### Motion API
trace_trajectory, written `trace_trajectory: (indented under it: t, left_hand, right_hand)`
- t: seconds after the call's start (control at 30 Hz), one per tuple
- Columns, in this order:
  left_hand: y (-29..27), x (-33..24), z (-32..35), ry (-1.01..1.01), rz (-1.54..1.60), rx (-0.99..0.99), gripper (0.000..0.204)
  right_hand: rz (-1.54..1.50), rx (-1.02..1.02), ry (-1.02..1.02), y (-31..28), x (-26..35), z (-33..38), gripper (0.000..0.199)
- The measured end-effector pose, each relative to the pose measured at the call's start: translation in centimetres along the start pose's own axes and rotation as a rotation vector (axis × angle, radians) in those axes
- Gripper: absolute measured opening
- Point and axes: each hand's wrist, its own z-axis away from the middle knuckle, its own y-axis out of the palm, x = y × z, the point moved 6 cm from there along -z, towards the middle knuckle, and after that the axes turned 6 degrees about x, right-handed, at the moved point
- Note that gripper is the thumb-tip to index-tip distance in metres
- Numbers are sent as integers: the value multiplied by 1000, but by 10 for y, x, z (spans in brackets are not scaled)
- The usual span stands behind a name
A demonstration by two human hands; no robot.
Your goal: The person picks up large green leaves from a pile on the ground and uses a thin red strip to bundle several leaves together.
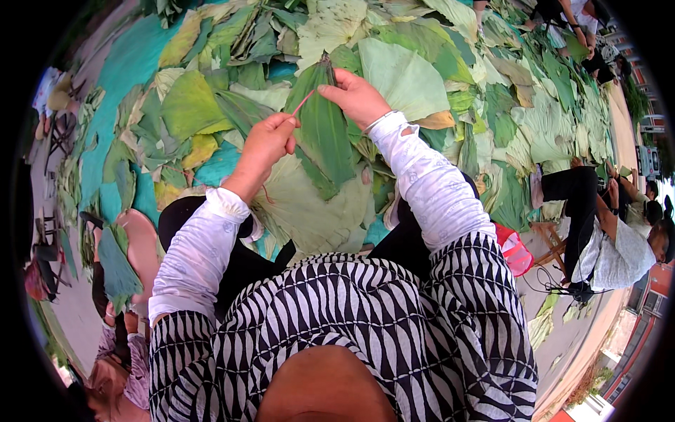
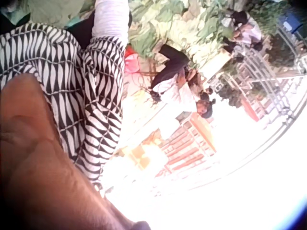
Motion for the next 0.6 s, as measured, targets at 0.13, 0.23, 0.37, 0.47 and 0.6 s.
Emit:
trace_trajectory:
  t: [0.13, 0.23, 0.37, 0.47, 0.6]
  left_hand:
    - [2, 0, -3, 2, 64, -11, 18]
    - [2, -5, 0, -14, 68, -27, 18]
    - [1, -2, 1, 11, 87, -56, 18]
    - [-1, -1, 4, -5, 100, -60, 19]
    - [-2, -2, 4, 25, 85, -63, 20]
  right_hand:
    - [34, -3, -29, 2, -1, 2, 27]
    - [82, -18, -55, 1, -2, 2, 27]
    - [184, 10, -140, 7, 3, 3, 27]
    - [315, -2, -210, 15, 10, 6, 28]
    - [510, 40, -309, 28, 18, 10, 32]
